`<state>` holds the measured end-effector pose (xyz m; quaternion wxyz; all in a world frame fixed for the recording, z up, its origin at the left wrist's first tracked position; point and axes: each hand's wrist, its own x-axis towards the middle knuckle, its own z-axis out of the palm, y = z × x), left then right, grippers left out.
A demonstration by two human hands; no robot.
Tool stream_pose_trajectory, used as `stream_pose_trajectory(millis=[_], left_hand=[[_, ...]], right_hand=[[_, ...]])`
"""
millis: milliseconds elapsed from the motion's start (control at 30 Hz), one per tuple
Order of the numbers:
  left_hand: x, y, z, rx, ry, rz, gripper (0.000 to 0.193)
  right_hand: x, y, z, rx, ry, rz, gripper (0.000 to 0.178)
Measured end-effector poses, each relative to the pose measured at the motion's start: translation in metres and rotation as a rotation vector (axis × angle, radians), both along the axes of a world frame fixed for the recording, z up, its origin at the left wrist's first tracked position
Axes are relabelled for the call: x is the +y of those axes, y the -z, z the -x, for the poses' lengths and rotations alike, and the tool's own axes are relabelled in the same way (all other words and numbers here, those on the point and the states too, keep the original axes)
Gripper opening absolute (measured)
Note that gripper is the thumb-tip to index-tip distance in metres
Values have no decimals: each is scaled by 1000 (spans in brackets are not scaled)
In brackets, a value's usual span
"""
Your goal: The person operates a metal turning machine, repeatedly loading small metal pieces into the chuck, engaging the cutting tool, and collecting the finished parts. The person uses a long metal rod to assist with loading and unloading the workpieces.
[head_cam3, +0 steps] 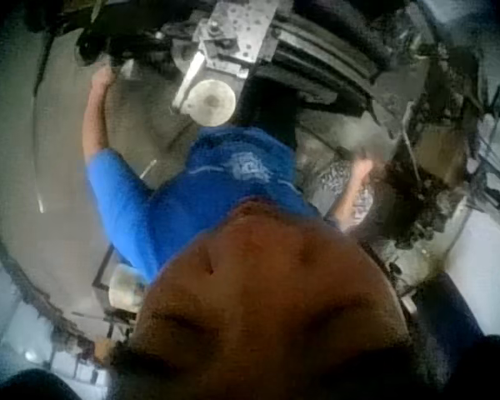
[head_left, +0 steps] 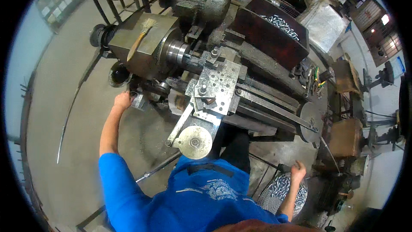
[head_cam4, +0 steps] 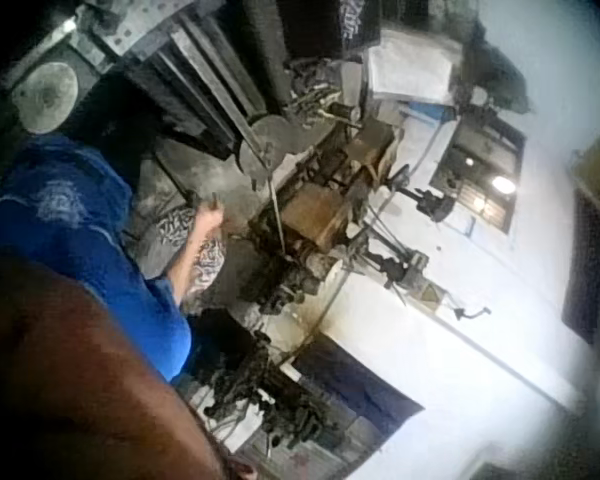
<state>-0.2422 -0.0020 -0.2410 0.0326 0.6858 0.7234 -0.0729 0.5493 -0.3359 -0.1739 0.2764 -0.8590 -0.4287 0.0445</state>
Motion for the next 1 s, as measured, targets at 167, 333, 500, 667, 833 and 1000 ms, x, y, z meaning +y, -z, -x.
stream_pose_trajectory(millis=[167,333,500,667,833,1000], left_hand=[[-3,31,-32,-122,-318,-125,35],[-5,93,-30,-345,-378,-382,35],[-2,14,7,-11,25,5,26],[-13,-95,2,-181,-23,-221,21],[-75,-213,105,-51,-203,-614,27],[-197,-140,233,-131,-823,-321,56]], right_hand=[[18,-46,45,-13,-47,112,35],[96,-108,69,-73,-192,148,37],[207,-178,148,-174,-519,-67,35],[331,-215,277,-5,-1148,-283,41],[402,-202,375,-334,-1423,-124,36],[430,-180,394,-277,-1292,320,32]])
